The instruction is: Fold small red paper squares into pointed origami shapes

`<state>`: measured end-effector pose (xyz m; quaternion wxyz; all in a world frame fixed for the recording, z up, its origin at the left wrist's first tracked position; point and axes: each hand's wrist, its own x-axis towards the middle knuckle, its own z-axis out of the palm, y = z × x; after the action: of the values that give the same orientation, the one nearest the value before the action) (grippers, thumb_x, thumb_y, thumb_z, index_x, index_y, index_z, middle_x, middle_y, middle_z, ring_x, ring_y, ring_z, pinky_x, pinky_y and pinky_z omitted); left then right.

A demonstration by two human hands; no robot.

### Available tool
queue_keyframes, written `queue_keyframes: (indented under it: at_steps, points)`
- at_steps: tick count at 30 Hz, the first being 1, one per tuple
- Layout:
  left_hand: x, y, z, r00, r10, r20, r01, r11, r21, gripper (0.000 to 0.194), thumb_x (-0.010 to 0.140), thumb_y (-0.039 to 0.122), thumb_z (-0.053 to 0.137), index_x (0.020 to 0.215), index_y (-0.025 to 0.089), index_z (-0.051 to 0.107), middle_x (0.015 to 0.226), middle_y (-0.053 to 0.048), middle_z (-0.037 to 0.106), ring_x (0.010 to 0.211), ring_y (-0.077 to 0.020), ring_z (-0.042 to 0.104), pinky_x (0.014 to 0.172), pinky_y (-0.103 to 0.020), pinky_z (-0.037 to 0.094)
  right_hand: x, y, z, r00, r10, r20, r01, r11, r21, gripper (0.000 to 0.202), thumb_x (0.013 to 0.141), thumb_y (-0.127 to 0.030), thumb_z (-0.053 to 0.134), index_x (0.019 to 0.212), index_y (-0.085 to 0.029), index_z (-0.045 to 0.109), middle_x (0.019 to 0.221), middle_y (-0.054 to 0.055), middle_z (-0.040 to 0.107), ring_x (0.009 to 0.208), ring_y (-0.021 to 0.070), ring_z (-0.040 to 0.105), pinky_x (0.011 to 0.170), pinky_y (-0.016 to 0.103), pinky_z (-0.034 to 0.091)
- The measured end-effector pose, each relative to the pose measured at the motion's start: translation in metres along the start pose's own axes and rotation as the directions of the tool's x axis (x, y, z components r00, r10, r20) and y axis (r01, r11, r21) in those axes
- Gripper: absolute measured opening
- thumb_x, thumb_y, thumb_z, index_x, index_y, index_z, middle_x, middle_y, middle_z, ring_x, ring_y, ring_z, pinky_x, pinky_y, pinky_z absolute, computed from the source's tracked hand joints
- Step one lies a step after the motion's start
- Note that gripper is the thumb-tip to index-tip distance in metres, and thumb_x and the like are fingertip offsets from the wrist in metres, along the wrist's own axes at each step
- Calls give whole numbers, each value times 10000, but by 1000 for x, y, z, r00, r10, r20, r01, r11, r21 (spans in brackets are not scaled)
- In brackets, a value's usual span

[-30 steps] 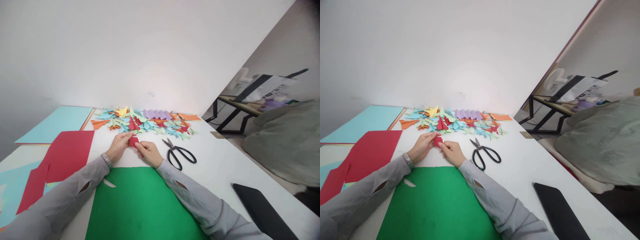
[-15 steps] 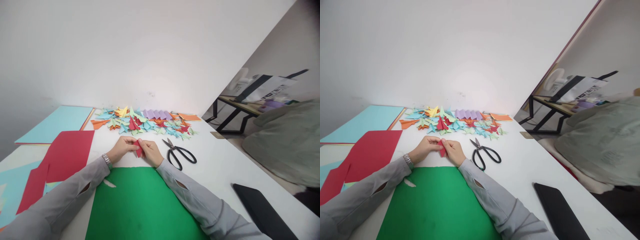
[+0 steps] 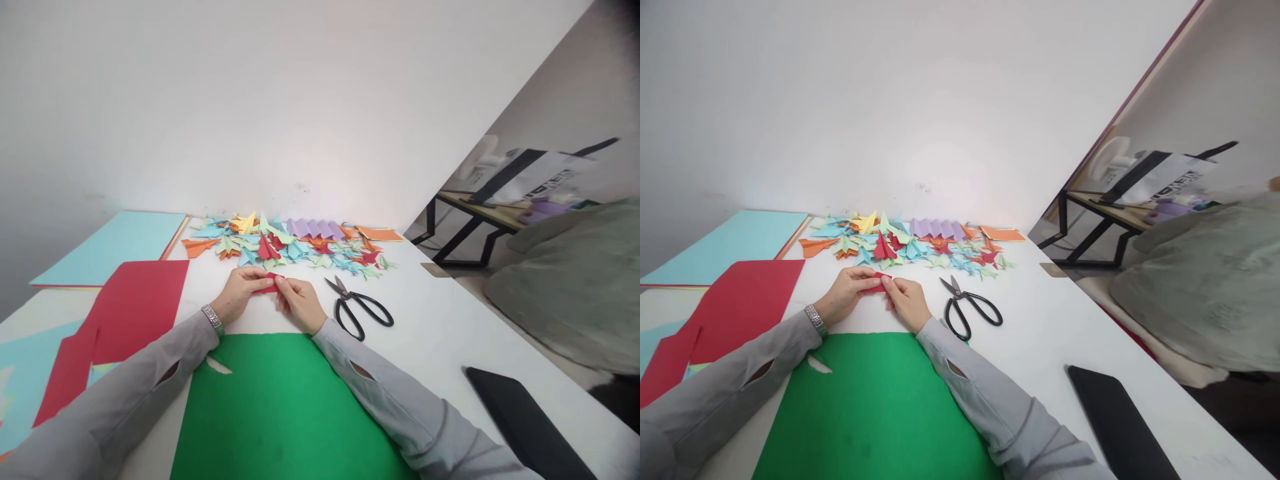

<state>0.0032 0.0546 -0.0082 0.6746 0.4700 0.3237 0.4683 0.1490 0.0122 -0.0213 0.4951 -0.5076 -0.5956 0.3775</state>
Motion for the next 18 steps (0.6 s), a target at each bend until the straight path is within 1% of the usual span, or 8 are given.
queue_keyframes:
  at_steps: [3, 4, 5, 8, 10, 14, 16, 18]
  points:
    - [0, 0, 0, 1000, -9, -4, 9, 1000, 12, 216, 491, 225, 839, 638, 136, 708, 639, -18, 687, 620, -116, 609, 651, -248, 471, 1, -2, 0, 991, -70, -117, 61, 995, -82, 502, 785, -633, 506, 529, -206, 441, 459, -41, 454, 482, 111, 405, 511, 254, 339]
    - [-1, 0, 0, 1000, -10, -1, 10, 1000, 27, 208, 494, 224, 836, 634, 138, 708, 630, -13, 681, 612, -112, 603, 642, -243, 467, 1, -2, -1, 987, -89, -133, 79, 993, -83, 477, 776, -626, 524, 561, -208, 444, 486, -46, 455, 500, 114, 403, 517, 254, 338]
    - [-1, 0, 1, 1000, -6, 4, 6, 999, 51, 199, 497, 221, 833, 628, 138, 708, 622, -9, 675, 605, -107, 596, 635, -238, 462, 1, -3, -1, 987, -104, -124, 95, 993, -73, 455, 774, -620, 529, 593, -210, 453, 510, -47, 458, 513, 117, 406, 521, 255, 342]
    - [-2, 0, 2, 1000, 24, 7, -24, 992, 121, 186, 496, 215, 830, 605, 135, 702, 610, -2, 663, 594, -101, 579, 624, -233, 453, 1, -4, -1, 990, -139, -25, 138, 990, -18, 418, 815, -591, 491, 641, -212, 476, 534, -44, 468, 525, 124, 427, 539, 262, 364]
    - [-2, -1, 3, 999, 37, -10, -36, 993, 115, 200, 488, 224, 833, 607, 135, 700, 622, -6, 667, 605, -109, 584, 631, -242, 456, 0, -4, -1, 989, -147, 1, 147, 989, 11, 405, 833, -576, 475, 652, -213, 486, 533, -43, 478, 514, 123, 438, 542, 265, 374]
    - [0, -2, 1, 998, 49, -30, -46, 995, 93, 225, 503, 262, 832, 639, 134, 706, 621, -15, 665, 577, -102, 558, 578, -235, 437, -1, -3, -1, 989, -131, -66, 134, 990, 38, 387, 827, -570, 495, 679, -213, 518, 528, -42, 488, 503, 126, 457, 538, 269, 390]
    - [0, -2, 1, 998, 63, -16, -61, 991, 115, 221, 522, 271, 826, 655, 137, 711, 612, -11, 659, 553, -89, 535, 548, -223, 418, 0, -2, -2, 987, -127, -101, 133, 990, 51, 362, 814, -551, 526, 697, -209, 542, 553, -32, 513, 529, 131, 478, 541, 268, 399]
    - [-1, -1, 1, 997, 73, 20, -75, 984, 159, 206, 543, 274, 817, 658, 138, 714, 610, -11, 660, 554, -89, 537, 552, -221, 421, 1, -2, -2, 983, -132, -130, 142, 988, 68, 317, 790, -517, 576, 732, -205, 570, 618, -16, 554, 572, 136, 500, 544, 264, 408]
